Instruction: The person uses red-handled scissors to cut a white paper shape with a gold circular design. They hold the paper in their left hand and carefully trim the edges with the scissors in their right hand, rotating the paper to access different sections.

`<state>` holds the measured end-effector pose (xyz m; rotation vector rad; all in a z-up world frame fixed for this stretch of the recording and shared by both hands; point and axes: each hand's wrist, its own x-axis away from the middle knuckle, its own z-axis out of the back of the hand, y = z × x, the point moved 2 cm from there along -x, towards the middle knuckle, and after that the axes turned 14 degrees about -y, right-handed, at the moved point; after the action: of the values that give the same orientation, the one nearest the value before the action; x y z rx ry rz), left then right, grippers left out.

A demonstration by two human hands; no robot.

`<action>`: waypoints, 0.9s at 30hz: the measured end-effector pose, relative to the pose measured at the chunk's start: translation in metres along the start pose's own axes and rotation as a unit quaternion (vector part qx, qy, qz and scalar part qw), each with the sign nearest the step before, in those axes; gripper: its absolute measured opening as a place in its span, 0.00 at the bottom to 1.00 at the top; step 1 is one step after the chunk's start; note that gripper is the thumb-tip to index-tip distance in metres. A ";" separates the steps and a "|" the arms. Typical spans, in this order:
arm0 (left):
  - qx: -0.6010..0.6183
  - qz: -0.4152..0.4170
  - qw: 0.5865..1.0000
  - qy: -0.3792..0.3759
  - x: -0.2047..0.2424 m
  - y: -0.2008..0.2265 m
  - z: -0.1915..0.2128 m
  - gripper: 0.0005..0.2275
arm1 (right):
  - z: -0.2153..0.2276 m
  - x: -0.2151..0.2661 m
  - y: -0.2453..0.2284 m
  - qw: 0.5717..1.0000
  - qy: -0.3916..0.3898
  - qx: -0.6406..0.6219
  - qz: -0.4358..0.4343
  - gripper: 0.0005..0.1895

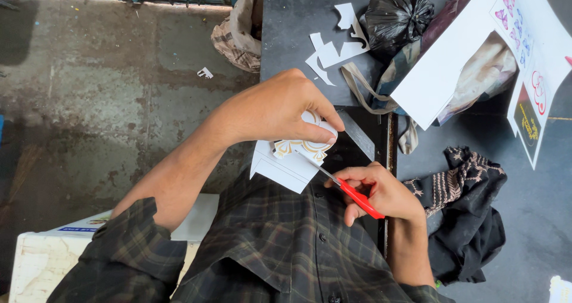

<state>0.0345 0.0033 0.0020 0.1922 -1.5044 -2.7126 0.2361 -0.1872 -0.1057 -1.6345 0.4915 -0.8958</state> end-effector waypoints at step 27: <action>0.085 0.071 0.970 0.216 0.008 0.000 -0.014 0.10 | -0.010 -0.013 -0.007 0.985 0.050 -0.131 0.099 0.39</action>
<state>0.0279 -0.0091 -0.0062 0.6116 -1.5410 -2.2374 0.2197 -0.1821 -0.1020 -1.7453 0.8567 -0.7927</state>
